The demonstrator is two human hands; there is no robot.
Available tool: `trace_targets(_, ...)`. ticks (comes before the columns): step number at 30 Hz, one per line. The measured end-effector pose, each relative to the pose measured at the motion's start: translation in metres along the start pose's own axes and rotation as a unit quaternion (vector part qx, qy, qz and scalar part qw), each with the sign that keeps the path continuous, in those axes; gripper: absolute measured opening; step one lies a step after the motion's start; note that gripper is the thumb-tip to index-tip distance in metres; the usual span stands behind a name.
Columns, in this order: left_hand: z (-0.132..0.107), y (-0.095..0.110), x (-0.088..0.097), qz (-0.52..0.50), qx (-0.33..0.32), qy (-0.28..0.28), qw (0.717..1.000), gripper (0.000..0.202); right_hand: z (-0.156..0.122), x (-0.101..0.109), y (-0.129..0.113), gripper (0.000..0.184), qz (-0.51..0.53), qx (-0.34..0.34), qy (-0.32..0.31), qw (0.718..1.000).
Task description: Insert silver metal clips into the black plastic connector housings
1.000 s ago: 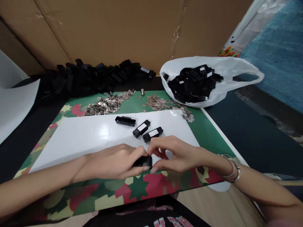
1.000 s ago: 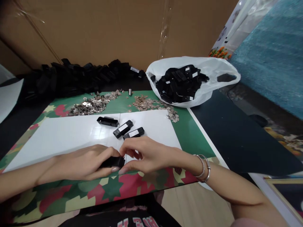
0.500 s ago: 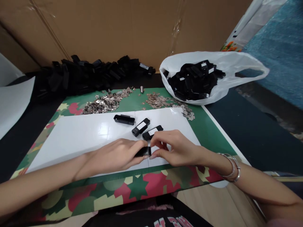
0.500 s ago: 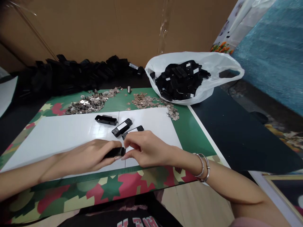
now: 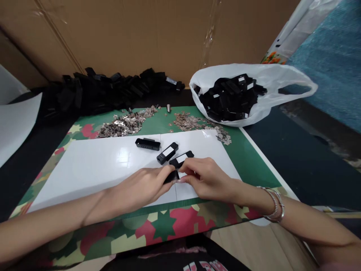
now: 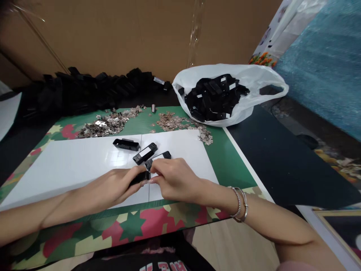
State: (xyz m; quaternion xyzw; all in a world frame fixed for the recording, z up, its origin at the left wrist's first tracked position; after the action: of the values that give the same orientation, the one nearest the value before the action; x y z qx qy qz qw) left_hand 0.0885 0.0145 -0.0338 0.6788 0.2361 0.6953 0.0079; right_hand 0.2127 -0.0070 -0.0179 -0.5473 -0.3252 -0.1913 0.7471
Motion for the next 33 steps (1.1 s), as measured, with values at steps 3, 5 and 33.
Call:
trace_targets(3,0.0,-0.003,0.006,-0.06,0.047,0.016,0.997,0.028,0.007,0.006,0.005,0.005,0.006,-0.021,-0.033,0.999)
trace_targets(5,-0.001,-0.007,0.013,-0.127,0.096,0.039,0.986,0.033,0.016,0.02,0.015,0.01,0.013,-0.041,-0.033,0.999)
trace_targets(33,-0.004,-0.02,-0.004,-0.707,0.002,0.187,0.682,0.024,0.198,-0.004,0.069,0.027,-0.328,-0.211,-0.044,0.92)
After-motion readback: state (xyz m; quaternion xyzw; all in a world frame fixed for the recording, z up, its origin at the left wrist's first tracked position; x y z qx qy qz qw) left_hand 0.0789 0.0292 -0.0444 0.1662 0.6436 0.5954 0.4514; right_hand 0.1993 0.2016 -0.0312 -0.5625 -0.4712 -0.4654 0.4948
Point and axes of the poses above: each hand's wrist, its own z-axis towards the middle knuckle, its own x-axis out of the back of the hand, y = z × x, the point moved 6 cm from there along z, towards the middle knuckle, and after that the axes turned 14 degrees about -x, right-handed, at the moved point
